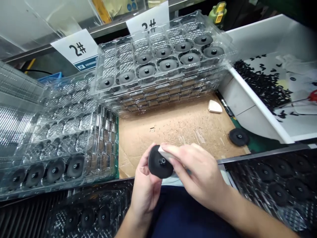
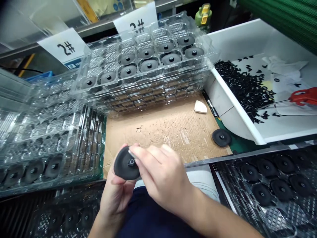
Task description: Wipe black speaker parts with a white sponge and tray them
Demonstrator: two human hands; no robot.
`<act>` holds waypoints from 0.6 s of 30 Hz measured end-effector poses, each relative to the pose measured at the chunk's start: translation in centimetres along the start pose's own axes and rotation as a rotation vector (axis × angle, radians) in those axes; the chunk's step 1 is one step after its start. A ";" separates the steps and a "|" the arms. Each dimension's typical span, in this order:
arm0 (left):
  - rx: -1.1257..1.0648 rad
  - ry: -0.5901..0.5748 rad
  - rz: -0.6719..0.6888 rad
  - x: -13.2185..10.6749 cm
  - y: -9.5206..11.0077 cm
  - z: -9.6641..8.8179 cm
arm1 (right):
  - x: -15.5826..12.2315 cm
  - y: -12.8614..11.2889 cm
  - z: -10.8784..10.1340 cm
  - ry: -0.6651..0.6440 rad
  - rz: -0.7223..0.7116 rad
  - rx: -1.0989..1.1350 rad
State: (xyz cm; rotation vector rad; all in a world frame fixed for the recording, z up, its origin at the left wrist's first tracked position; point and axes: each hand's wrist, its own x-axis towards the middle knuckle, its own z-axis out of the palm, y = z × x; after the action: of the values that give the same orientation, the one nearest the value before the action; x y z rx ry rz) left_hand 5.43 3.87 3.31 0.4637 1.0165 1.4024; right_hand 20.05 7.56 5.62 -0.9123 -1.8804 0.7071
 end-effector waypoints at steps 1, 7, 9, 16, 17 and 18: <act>-0.011 0.004 -0.014 0.1 0.1 -0.3 | -0.2 0.3 0.0 -0.071 0.054 0.065; -0.143 -0.090 -0.088 0.4 0.6 -1.1 | -4.0 5.5 0.0 -0.161 0.455 0.268; -0.155 -0.132 -0.094 0.5 0.7 -1.0 | -5.0 7.9 0.9 -0.086 0.527 0.039; -0.152 -0.153 -0.113 0.3 0.5 -0.2 | -2.6 6.1 0.5 -0.002 0.452 -0.035; -0.144 -0.135 -0.112 0.3 0.3 -0.1 | -1.8 4.4 0.2 0.064 0.380 -0.018; -0.135 -0.111 -0.111 0.2 0.2 0.0 | -1.0 2.8 -0.1 0.124 0.273 -0.009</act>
State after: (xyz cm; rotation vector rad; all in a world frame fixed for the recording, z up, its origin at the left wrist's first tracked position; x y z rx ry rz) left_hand 5.35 4.07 3.40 0.3755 0.8398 1.3215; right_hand 21.25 8.30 3.05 -1.2053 -1.6686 0.7849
